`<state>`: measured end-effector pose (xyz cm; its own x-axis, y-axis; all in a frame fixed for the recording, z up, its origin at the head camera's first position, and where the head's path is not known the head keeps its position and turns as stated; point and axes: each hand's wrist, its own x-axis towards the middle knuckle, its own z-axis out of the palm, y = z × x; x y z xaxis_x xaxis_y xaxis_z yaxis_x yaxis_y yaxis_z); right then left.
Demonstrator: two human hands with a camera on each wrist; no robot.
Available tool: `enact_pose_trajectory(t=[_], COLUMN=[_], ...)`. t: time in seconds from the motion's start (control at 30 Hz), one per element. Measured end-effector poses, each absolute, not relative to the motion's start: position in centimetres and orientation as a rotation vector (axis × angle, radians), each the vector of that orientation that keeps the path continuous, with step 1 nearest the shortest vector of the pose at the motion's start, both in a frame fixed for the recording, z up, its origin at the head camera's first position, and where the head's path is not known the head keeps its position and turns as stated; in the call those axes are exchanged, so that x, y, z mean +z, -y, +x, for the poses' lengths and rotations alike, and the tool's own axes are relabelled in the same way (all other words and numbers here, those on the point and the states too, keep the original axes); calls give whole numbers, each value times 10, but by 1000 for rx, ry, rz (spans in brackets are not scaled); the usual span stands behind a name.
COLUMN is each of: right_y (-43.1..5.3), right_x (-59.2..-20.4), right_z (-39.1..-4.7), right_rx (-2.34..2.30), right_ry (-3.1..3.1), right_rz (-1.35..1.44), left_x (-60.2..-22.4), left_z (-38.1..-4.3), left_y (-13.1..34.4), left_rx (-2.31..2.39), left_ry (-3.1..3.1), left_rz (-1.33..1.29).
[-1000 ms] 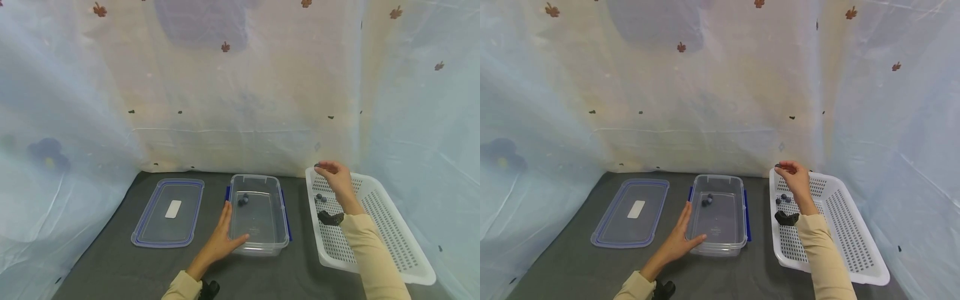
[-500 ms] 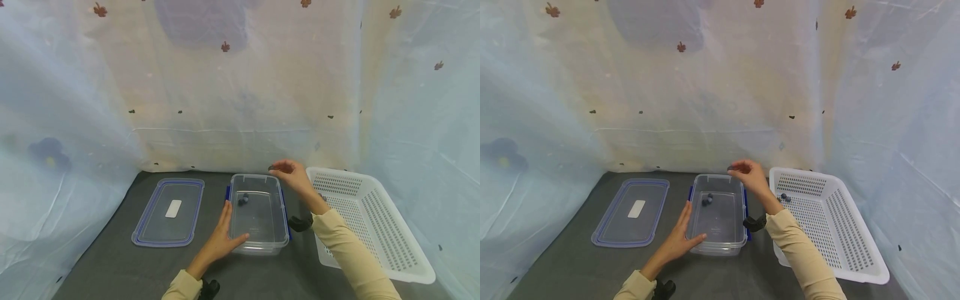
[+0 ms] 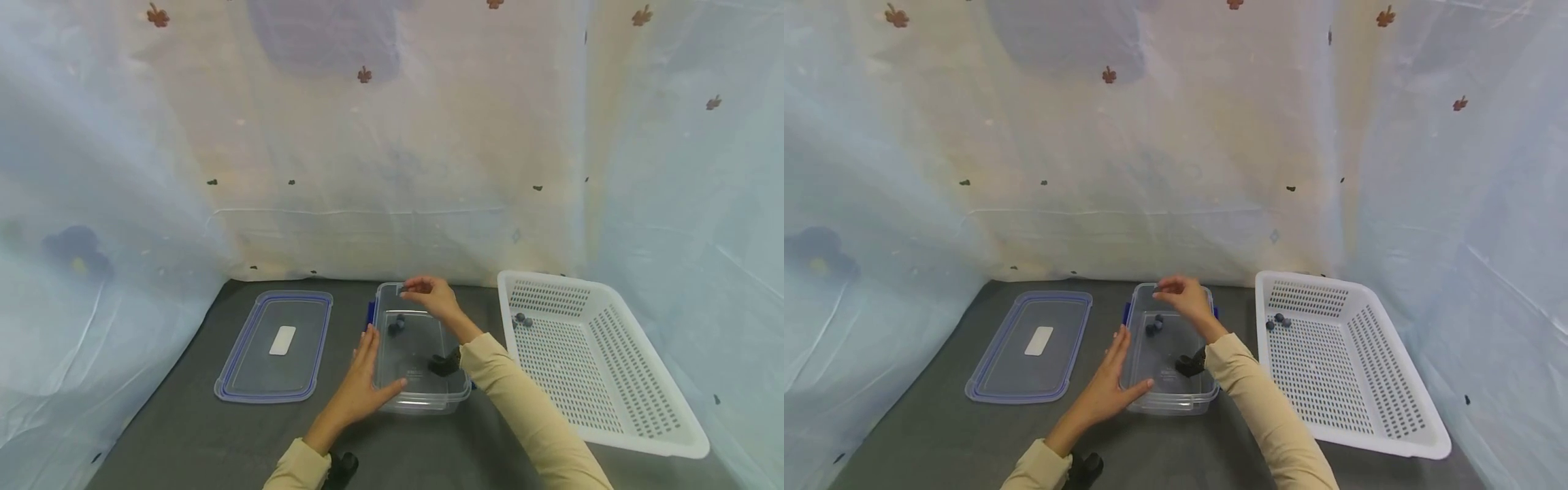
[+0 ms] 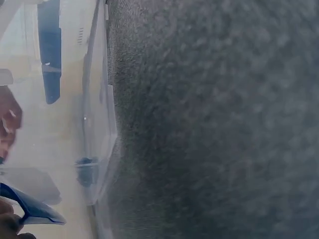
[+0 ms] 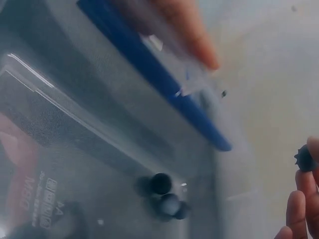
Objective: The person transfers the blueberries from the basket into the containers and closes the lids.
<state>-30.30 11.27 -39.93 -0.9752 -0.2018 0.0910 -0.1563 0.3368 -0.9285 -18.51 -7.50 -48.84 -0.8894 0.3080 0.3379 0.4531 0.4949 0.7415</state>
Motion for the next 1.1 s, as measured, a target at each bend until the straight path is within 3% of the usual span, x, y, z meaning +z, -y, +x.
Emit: enact_pose_trajectory(t=[0.17,0.57,1.1], right_y=[-103,-88,-91], right_x=[-420,-461,-478], right_z=[-315,-325,-323], right_rx=[-1696,-1492,-1488], right_ry=[-2615,-2760,-2773], right_rz=[-269,-191,-142], left_x=[-485,-487,-489], left_z=[-187,-186,-185], left_y=[72,70,69], left_rx=[-1178,-1246,-1274], left_ry=[2544,2544,2544], left_rz=[-696,-693,-698])
